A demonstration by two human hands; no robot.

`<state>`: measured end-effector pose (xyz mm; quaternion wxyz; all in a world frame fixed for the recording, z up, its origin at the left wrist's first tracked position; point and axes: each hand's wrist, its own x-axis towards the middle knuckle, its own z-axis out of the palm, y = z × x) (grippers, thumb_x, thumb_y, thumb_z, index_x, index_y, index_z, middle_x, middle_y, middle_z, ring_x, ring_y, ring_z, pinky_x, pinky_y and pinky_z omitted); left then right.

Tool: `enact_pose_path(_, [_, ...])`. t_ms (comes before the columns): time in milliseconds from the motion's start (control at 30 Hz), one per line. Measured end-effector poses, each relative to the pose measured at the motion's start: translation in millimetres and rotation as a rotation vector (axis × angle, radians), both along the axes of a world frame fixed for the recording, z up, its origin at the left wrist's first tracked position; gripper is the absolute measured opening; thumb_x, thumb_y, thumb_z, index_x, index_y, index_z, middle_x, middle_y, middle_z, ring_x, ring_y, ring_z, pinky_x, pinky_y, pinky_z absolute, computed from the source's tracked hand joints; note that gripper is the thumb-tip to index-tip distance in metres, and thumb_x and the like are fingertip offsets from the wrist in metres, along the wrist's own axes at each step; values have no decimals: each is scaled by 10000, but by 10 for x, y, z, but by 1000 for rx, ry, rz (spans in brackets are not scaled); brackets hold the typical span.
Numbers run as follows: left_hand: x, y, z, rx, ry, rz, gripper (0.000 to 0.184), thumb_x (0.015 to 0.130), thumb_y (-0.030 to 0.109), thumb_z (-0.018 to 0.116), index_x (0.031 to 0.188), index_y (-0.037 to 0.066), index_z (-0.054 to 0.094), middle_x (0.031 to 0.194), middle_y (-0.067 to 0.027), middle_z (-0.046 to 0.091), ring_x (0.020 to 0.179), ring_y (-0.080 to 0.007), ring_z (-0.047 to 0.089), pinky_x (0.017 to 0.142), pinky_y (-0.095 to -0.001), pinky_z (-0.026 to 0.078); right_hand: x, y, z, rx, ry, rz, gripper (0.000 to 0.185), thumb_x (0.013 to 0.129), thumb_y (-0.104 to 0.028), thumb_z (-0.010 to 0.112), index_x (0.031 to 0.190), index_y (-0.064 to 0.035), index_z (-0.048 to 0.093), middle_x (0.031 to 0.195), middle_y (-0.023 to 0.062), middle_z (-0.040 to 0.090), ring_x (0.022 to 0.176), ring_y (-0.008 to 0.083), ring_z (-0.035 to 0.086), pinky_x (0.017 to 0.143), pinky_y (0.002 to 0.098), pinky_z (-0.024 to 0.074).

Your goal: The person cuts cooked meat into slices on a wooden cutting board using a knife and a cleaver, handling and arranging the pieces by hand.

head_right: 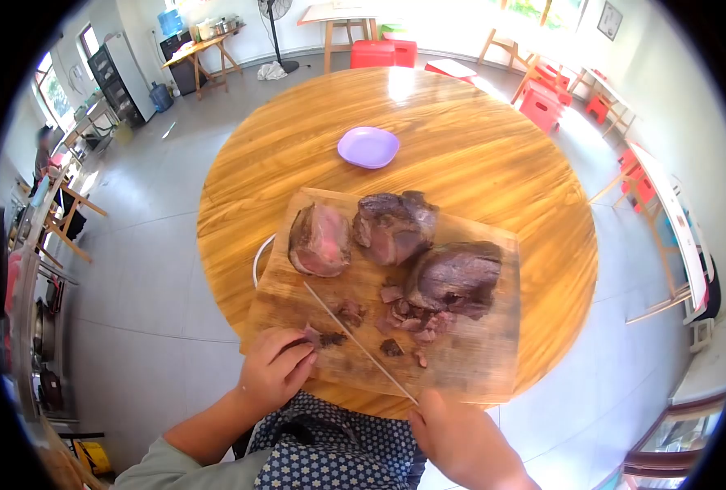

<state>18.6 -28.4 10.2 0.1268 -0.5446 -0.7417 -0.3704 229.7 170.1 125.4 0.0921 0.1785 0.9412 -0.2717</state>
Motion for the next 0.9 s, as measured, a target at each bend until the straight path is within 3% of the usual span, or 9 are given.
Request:
enact_pose_path(233, [17, 36, -15, 11, -24, 2, 334, 745, -12, 775, 1072, 38, 727, 1089, -136, 621, 894, -327, 628, 767, -411, 525, 116, -201, 175, -14, -111, -41, 220, 982, -202, 620, 997, -19, 498, 849, 207, 649, 730, 447, 646, 639, 528, 515])
enact_pose_path(300, [3, 34, -13, -48, 0, -31, 409, 746, 0, 744, 1152, 35, 713, 1123, -135, 577, 969, -331, 613, 820, -412, 530, 161, -197, 153, -87, -106, -54, 171, 992, -167, 581, 1088, -44, 510, 967, 241, 620, 804, 475, 628, 647, 553, 497])
enact_pose_path(633, [-48, 55, -29, -58, -38, -61, 432, 722, 16, 745, 1154, 32, 718, 1119, -130, 563, 970, -315, 605, 825, -403, 530, 25, -222, 198, -80, -162, -40, 168, 1004, -180, 575, 1085, -50, 507, 994, 245, 630, 821, 493, 624, 666, 574, 487])
enact_pose_path(900, [-57, 50, -90, -56, -56, -59, 422, 737, 42, 744, 1159, 34, 721, 1114, -122, 559, 979, -307, 597, 843, -384, 531, -14, -228, 221, -141, -195, -32, 260, 988, -145, 575, 1213, -47, 490, 1060, 261, 641, 869, 501, 622, 696, 580, 485])
